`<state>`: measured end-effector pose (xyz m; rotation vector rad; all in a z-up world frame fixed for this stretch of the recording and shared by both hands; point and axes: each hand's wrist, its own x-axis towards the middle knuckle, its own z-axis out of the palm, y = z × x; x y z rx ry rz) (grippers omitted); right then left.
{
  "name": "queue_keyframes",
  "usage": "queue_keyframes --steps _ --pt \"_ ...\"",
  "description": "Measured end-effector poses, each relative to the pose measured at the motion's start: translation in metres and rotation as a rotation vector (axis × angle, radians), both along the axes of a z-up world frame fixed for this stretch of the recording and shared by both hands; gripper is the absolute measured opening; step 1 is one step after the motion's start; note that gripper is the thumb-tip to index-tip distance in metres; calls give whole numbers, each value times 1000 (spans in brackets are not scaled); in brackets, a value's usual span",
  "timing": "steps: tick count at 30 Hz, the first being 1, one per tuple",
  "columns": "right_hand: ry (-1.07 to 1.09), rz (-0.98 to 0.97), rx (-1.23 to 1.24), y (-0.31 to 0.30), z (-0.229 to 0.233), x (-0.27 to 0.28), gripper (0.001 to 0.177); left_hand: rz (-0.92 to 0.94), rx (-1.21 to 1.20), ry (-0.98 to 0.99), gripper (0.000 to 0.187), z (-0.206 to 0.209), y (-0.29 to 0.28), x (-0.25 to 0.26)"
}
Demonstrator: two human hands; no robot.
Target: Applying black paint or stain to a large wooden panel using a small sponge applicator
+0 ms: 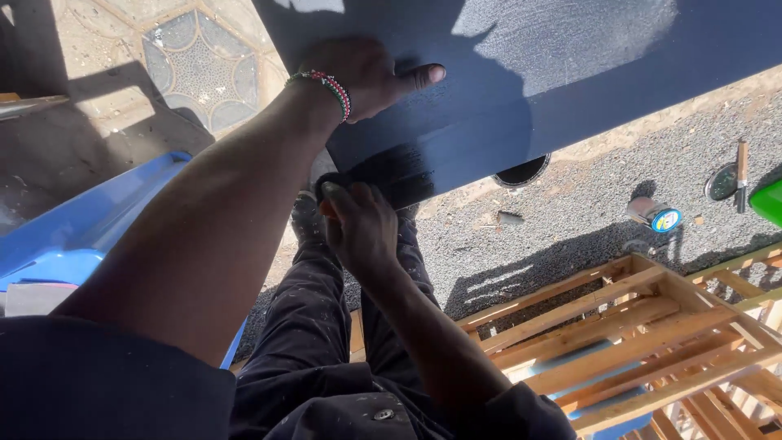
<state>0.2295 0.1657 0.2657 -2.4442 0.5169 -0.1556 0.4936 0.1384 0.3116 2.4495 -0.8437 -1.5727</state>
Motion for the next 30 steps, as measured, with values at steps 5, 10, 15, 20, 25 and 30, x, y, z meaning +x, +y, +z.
queue_keyframes --steps 5,10,15,20,25,30 --pt "15 43 -66 -38 -23 -3 30 22 27 14 116 15 -2 8" --pt "49 -140 -369 -345 -52 -7 30 -97 -19 -65 121 -3 1 12" --pt "-280 -163 -56 -500 -27 24 37 -65 4 -24 122 7 -1 10" --pt "-140 -648 439 -269 -20 38 19 -85 -13 -21 121 1 -3 9" --pt "29 -38 81 0 -8 24 20 -15 -8 13 117 1 3 6" --pt "-55 72 -3 -55 -6 33 19 42 4 23 115 5 1 13"
